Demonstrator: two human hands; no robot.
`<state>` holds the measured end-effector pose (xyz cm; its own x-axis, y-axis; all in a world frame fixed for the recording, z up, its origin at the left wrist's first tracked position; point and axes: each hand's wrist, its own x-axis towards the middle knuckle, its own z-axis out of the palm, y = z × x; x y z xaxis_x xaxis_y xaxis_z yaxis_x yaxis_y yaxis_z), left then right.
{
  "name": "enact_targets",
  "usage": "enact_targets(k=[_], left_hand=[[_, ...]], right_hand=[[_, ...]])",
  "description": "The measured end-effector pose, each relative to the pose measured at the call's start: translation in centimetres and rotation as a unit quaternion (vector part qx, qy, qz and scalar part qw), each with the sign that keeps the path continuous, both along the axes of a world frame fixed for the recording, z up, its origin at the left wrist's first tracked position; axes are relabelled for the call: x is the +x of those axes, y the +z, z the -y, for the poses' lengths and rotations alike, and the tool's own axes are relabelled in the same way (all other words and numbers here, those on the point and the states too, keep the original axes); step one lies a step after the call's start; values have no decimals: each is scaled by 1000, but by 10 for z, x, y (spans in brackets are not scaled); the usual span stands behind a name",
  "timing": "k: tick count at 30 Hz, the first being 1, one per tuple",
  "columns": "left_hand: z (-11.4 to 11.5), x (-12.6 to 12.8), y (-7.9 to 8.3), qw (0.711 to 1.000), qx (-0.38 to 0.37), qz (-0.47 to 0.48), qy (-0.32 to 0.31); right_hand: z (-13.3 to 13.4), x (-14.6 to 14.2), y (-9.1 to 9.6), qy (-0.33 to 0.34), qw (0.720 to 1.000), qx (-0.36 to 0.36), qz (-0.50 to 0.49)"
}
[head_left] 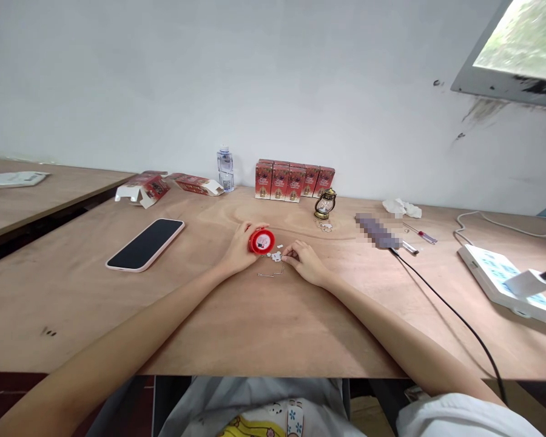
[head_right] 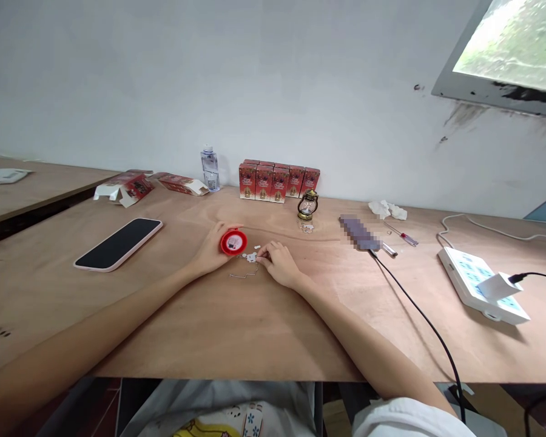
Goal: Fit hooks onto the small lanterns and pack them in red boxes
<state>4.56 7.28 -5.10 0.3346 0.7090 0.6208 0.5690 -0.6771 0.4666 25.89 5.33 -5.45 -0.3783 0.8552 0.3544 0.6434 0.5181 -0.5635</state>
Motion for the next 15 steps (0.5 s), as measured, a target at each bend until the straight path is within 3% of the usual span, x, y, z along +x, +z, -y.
enact_targets(k=[7,15], left_hand=[[6,1,0,998,13,-66,-10],[12,4,1,987,36,-153,-7]], right_hand=[[12,-5,-2,40,972,218,-81],[21,-15,-3,19,937,339,-80]])
